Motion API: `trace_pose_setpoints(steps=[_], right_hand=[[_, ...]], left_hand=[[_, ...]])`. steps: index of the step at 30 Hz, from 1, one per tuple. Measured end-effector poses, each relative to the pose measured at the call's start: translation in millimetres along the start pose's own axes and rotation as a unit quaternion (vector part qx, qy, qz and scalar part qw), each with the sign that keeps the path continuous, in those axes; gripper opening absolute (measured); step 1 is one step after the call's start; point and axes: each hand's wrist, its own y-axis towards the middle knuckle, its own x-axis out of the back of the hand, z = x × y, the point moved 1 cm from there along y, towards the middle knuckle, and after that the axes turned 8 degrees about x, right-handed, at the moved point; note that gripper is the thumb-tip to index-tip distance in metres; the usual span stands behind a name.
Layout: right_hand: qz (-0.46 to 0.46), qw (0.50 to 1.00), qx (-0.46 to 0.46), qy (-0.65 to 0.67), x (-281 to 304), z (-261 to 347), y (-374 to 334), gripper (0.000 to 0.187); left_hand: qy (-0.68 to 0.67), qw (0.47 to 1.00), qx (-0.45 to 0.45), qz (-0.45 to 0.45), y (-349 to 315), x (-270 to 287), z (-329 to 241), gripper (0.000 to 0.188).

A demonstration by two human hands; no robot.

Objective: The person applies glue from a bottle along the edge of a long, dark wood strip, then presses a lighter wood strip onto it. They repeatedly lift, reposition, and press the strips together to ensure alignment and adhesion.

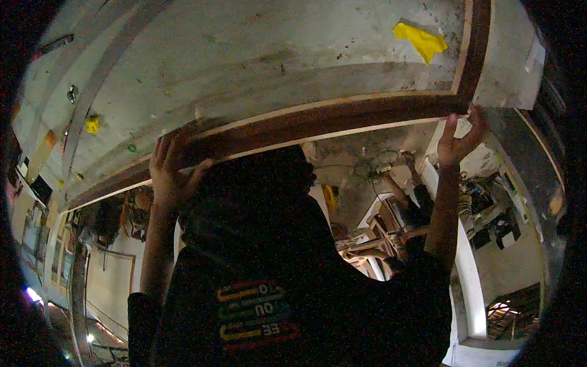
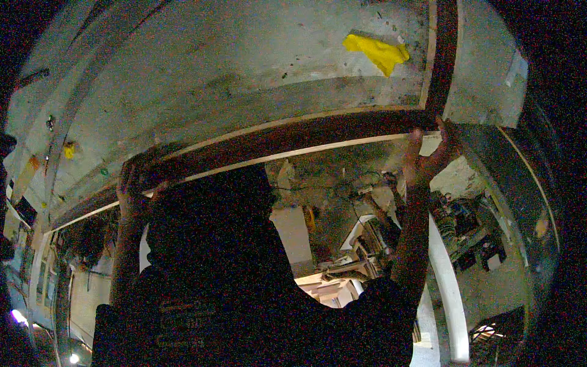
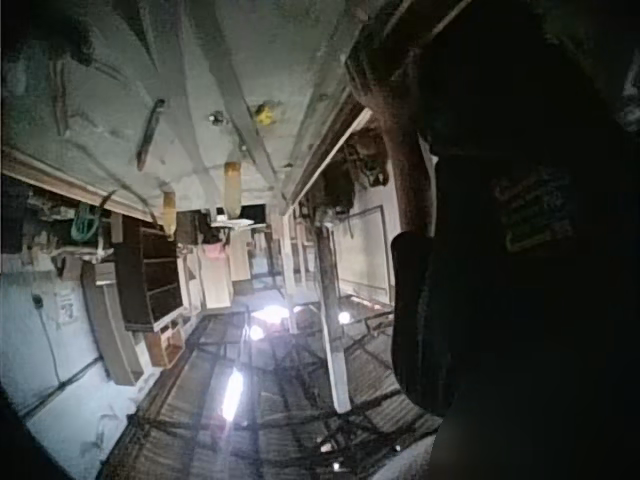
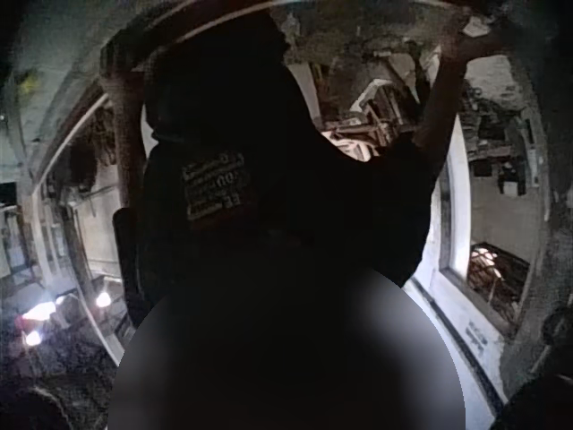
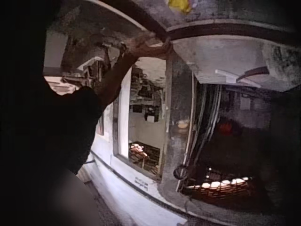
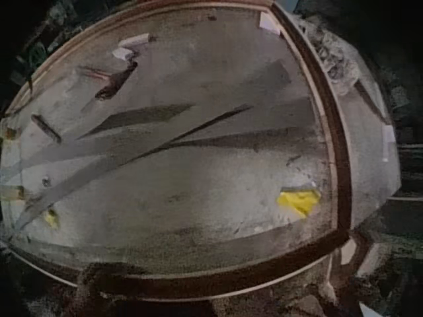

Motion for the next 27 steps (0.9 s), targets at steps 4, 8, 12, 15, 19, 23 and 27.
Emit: trace_pose_setpoints(steps=[4,8,12,15,19,23,27], right_hand=[[0.053,0.998,-0.028,0.009,-20,15,59,0.049],[0.196,0.97,0.121,0.082,-58,29,108,0.039],[0.222,0.953,0.134,0.155,-60,13,117,0.029],[0.301,0.914,0.101,0.252,-35,-16,120,0.028],[0.45,0.855,0.152,0.207,-6,-34,108,0.02],[0.561,0.802,0.133,0.159,-3,-42,98,0.015],[0.584,0.786,0.124,0.161,0,-44,106,0.009]], left_hand=[[-0.072,0.996,0.047,0.021,19,0,-34,0.058],[-0.137,0.985,0.102,0.025,19,9,-44,0.055],[-0.107,0.986,0.126,0.0,3,-1,-37,0.06],[-0.015,0.991,0.105,-0.076,-24,-13,-23,0.065],[0.082,0.978,0.089,-0.167,-64,-21,28,0.071],[0.093,0.969,0.158,-0.163,-93,-28,107,0.068],[0.147,0.94,0.185,-0.245,-110,-43,161,0.079]])
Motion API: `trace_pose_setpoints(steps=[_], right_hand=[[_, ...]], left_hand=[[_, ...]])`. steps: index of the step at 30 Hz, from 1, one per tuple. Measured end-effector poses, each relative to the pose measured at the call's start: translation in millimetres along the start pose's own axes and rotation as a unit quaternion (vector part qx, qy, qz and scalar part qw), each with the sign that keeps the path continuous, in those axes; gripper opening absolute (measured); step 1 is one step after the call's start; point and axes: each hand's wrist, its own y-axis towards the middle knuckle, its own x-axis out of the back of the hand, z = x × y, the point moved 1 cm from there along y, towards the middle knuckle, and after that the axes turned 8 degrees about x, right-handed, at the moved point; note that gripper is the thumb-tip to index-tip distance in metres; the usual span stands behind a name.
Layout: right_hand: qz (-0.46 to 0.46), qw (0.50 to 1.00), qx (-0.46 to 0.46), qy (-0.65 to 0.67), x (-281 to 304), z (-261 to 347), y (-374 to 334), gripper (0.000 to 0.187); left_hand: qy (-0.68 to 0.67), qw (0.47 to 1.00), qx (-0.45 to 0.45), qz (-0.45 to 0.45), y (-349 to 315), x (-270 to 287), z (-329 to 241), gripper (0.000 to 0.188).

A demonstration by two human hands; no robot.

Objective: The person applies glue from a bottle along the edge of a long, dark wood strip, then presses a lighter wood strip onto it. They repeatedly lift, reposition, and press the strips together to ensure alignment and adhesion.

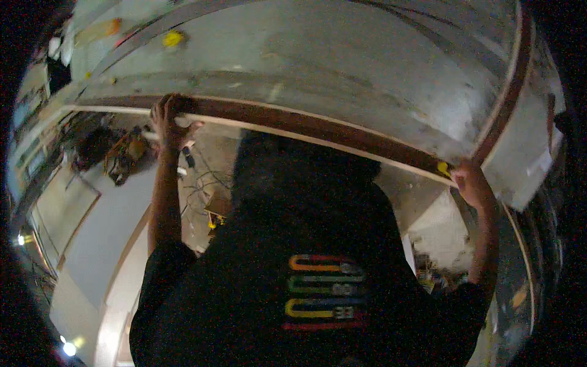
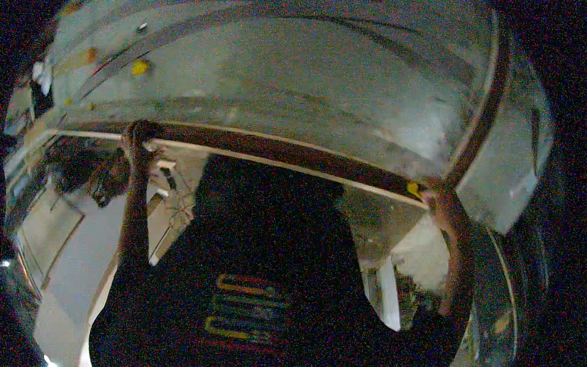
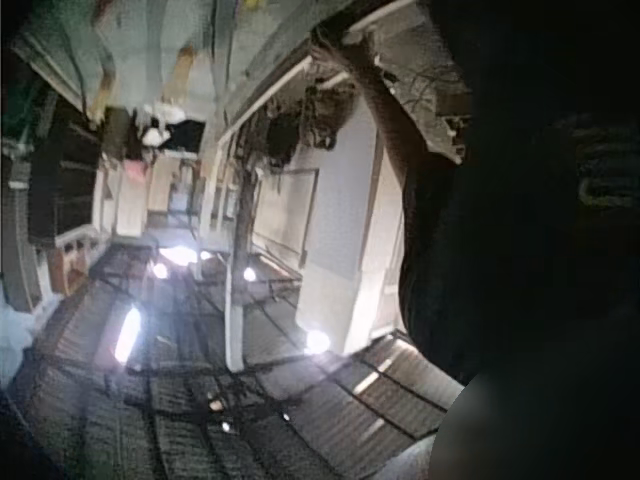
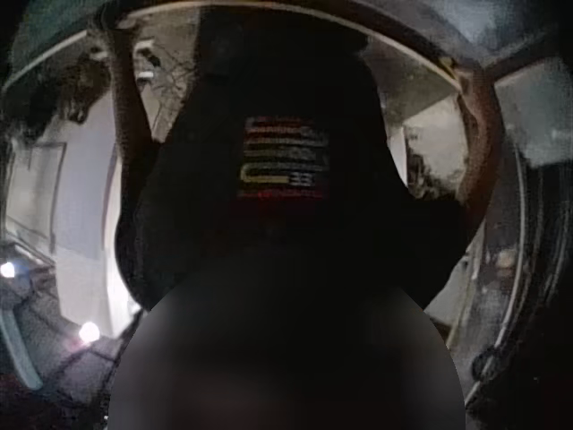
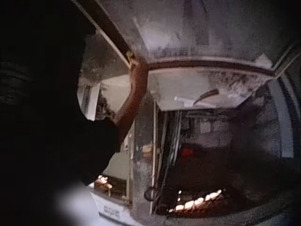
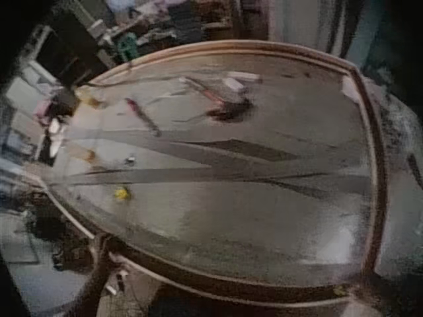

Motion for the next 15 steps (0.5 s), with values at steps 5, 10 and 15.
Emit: trace_pose_setpoints(steps=[5,10,15], right_hand=[[0.079,0.997,0.007,-0.004,16,12,37,0.003],[0.043,0.997,0.027,0.066,-14,69,100,0.012],[0.071,0.98,0.155,0.097,-10,177,170,0.017]], left_hand=[[-0.235,0.777,0.452,-0.37,39,-38,63,0.065],[-0.685,0.472,0.499,-0.242,72,-53,112,0.057],[-0.639,0.511,0.467,-0.336,74,-73,99,0.05]])
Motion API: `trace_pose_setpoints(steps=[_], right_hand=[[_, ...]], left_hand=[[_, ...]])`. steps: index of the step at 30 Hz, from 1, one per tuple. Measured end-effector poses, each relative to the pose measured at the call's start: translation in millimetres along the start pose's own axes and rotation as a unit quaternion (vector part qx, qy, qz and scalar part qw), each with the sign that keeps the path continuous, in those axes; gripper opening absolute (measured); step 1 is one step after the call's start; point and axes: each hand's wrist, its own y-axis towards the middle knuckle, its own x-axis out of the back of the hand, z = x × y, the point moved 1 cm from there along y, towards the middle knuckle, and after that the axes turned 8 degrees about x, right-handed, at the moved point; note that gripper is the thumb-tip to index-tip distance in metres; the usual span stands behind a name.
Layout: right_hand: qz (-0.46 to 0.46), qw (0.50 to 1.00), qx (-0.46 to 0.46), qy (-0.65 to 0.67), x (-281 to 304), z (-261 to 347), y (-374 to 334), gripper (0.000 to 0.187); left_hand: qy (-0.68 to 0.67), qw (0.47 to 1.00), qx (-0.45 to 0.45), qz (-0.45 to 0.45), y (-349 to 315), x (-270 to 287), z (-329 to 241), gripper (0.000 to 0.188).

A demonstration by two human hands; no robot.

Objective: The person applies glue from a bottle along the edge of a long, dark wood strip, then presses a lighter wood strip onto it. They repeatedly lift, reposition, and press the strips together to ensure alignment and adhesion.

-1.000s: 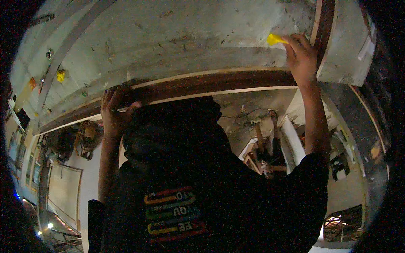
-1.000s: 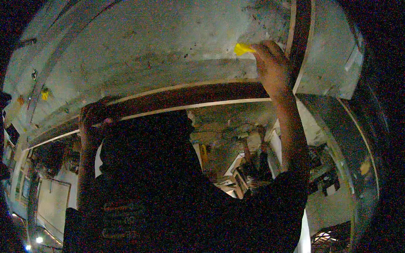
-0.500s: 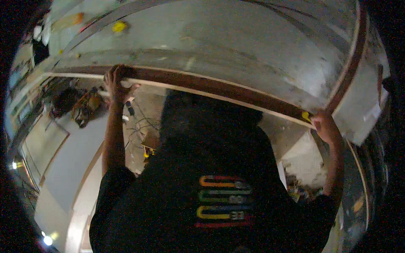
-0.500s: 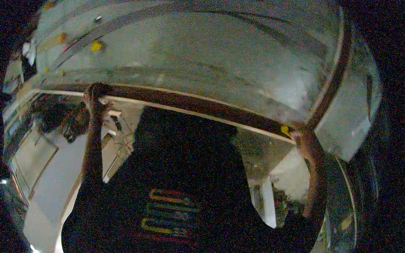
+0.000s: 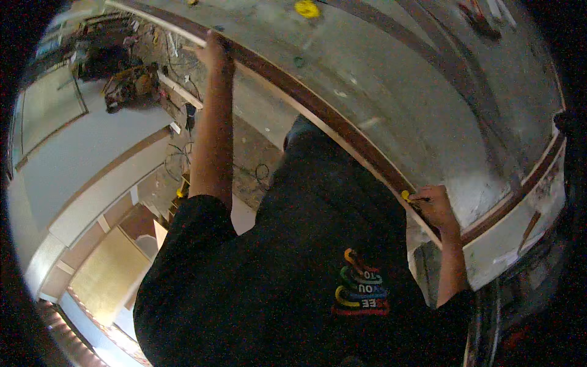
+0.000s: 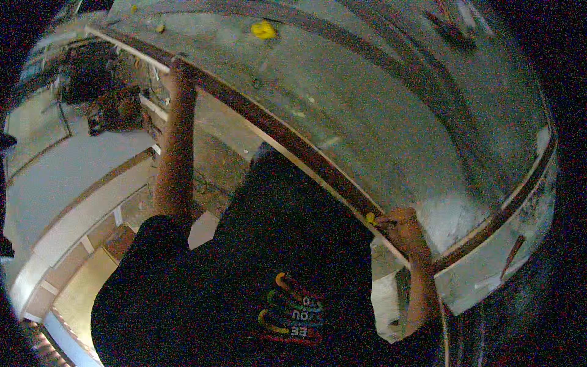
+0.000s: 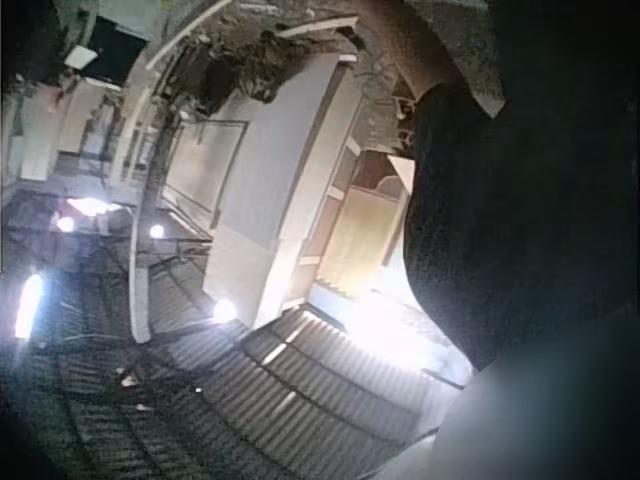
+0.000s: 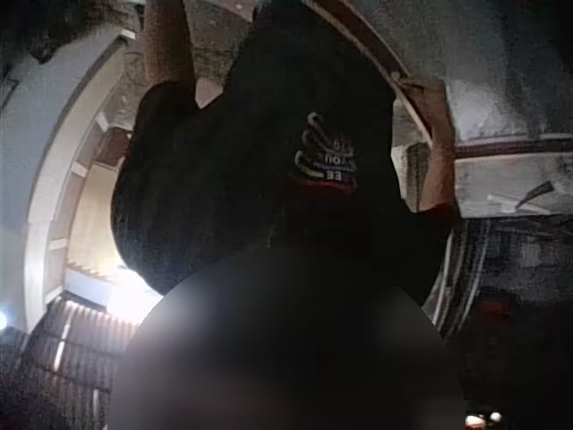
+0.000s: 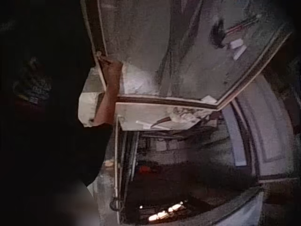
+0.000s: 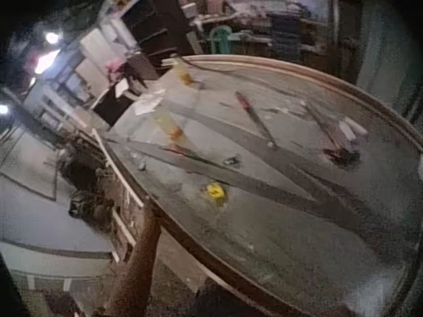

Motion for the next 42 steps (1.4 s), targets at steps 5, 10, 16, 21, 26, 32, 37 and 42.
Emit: trace_pose_setpoints(steps=[5,10,16,21,26,32,37,42], right_hand=[[0.085,0.995,0.047,-0.025,-3,57,106,0.021],[0.133,0.965,0.178,-0.137,-8,87,183,0.021],[0.165,0.959,0.179,-0.146,-18,110,241,0.031],[0.124,0.925,0.302,-0.192,-29,152,304,0.037],[0.153,0.886,0.35,-0.264,-42,193,363,0.036],[0.103,0.842,0.438,-0.297,-61,227,421,0.029],[0.097,0.827,0.428,-0.351,-66,249,451,0.021],[0.132,0.79,0.45,-0.394,-68,265,476,0.023]], left_hand=[[0.01,1.0,-0.03,-0.004,-15,-15,-11,0.045],[-0.015,0.996,-0.029,-0.079,-31,-32,-19,0.057],[-0.126,0.992,0.008,-0.027,-52,-35,-6,0.054],[-0.075,0.993,0.06,-0.061,-60,-43,-22,0.054],[0.052,0.991,-0.045,-0.114,-65,-50,-26,0.059],[0.047,0.988,-0.044,-0.143,-61,-50,-27,0.057],[0.043,0.991,0.005,-0.127,-61,-49,-29,0.058],[0.017,0.989,-0.023,-0.142,-63,-54,-17,0.06]])
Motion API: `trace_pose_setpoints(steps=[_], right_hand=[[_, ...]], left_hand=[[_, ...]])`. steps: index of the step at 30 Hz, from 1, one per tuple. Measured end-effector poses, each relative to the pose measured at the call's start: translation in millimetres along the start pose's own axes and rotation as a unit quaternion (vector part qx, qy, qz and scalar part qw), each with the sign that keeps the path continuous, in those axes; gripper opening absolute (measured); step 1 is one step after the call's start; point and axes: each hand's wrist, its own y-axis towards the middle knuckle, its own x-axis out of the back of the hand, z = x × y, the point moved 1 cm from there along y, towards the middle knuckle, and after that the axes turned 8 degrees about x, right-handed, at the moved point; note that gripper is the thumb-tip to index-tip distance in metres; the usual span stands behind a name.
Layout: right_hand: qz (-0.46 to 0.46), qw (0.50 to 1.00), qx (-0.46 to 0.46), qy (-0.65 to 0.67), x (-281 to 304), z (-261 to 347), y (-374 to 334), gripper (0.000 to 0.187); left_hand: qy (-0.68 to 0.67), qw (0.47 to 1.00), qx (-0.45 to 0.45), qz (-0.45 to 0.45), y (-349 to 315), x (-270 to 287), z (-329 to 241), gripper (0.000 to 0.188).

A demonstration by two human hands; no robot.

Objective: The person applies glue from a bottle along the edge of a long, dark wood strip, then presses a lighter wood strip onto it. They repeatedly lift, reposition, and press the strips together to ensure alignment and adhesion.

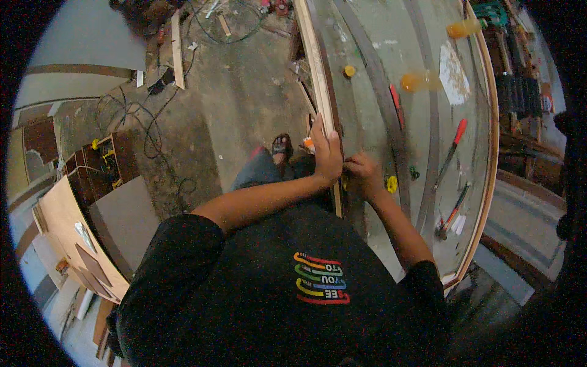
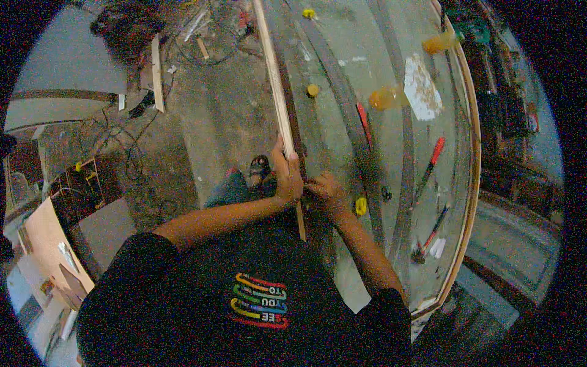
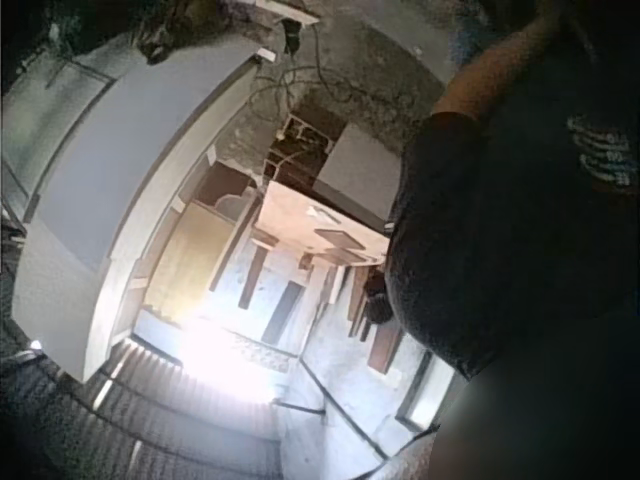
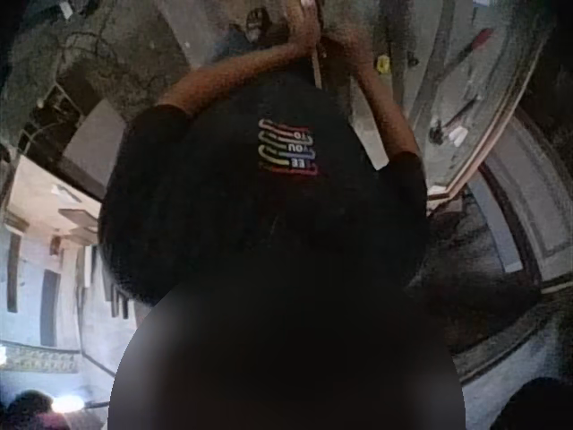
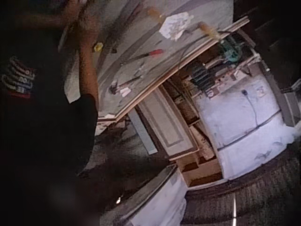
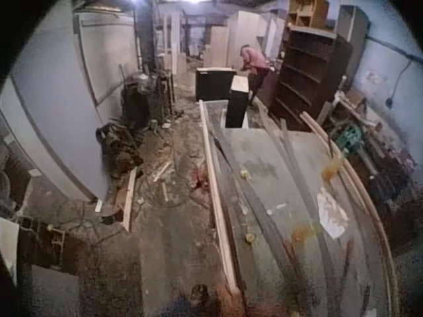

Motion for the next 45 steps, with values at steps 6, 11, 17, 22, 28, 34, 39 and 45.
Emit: trace_pose_setpoints(steps=[6,11,17,22,28,34,39,45], right_hand=[[-0.041,0.974,-0.135,0.176,2,10,0,0.04],[-0.061,0.991,-0.057,0.109,7,30,-13,0.048],[-0.003,0.986,-0.074,0.148,-3,16,-26,0.046],[-0.106,0.971,-0.053,0.21,-2,0,23,0.035],[-0.115,0.974,-0.109,0.16,27,-37,134,0.035],[-0.075,0.984,-0.096,0.129,47,-99,249,0.032],[-0.132,0.982,-0.068,0.115,65,-133,344,0.028],[-0.057,0.997,-0.059,0.001,94,-173,432,0.013]], left_hand=[[-0.044,0.999,0.028,0.001,27,5,21,0.053],[-0.167,0.982,0.085,0.006,143,25,17,0.047],[-0.045,0.997,-0.06,-0.025,350,17,-65,0.057],[-0.037,0.99,-0.132,0.032,440,-8,-109,0.067],[-0.061,0.99,-0.109,0.062,453,-19,-108,0.061],[0.061,0.993,-0.093,0.039,450,-10,-112,0.063],[-0.038,0.996,-0.053,0.057,452,-13,-112,0.063],[-0.044,0.996,-0.044,0.07,448,-10,-112,0.065]])
